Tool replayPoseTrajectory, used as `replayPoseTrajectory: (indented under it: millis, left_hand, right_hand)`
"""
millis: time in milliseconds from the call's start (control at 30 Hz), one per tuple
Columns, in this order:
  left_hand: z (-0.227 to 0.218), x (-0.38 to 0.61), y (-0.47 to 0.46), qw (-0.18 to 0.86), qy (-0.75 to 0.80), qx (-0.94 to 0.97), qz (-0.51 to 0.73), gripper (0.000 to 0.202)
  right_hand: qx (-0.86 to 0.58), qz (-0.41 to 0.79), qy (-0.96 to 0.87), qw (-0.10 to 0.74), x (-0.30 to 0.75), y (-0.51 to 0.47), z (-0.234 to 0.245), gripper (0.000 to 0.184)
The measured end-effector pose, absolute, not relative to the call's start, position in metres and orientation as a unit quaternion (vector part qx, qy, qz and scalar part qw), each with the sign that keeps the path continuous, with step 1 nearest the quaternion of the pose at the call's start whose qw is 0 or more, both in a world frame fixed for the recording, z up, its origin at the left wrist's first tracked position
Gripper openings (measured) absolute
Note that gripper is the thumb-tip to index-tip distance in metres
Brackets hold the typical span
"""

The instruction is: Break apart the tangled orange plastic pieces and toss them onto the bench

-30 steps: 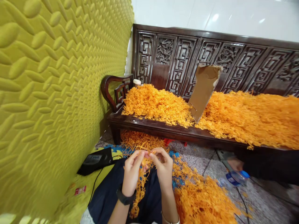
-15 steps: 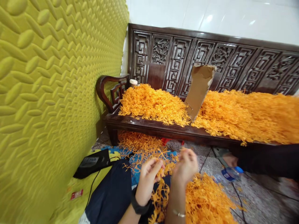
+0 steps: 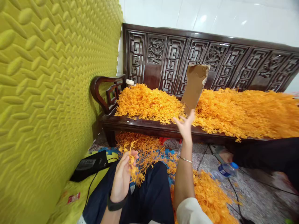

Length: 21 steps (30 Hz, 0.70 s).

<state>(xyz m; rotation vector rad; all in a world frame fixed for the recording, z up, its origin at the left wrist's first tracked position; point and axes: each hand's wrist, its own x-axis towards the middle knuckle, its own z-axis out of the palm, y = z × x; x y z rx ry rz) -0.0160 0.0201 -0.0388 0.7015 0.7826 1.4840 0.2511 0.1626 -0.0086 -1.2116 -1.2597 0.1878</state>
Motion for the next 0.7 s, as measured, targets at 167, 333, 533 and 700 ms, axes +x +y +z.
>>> replayPoseTrajectory:
  millis: [167, 333, 533, 700]
  left_hand:
    - [-0.031, -0.012, 0.025, 0.624, 0.299, 0.298, 0.658, 0.028]
    - [-0.036, -0.005, 0.028, 0.606, 0.331, 0.311, 0.653, 0.023]
    - [-0.037, 0.007, 0.028, 0.628, 0.319, 0.291, 0.647, 0.025]
    - [-0.036, 0.009, 0.026, 0.64, 0.322, 0.283, 0.637, 0.026]
  right_hand:
    - [-0.533, 0.256, -0.516, 0.62, 0.21, 0.139, -0.04, 0.057]
    - [-0.408, 0.422, -0.56, 0.585, 0.155, 0.067, -0.042, 0.018]
    - [-0.361, 0.328, -0.683, 0.543, 0.119, 0.031, -0.028, 0.029]
    - [-0.392, 0.249, -0.677, 0.571, 0.115, 0.031, -0.035, 0.02]
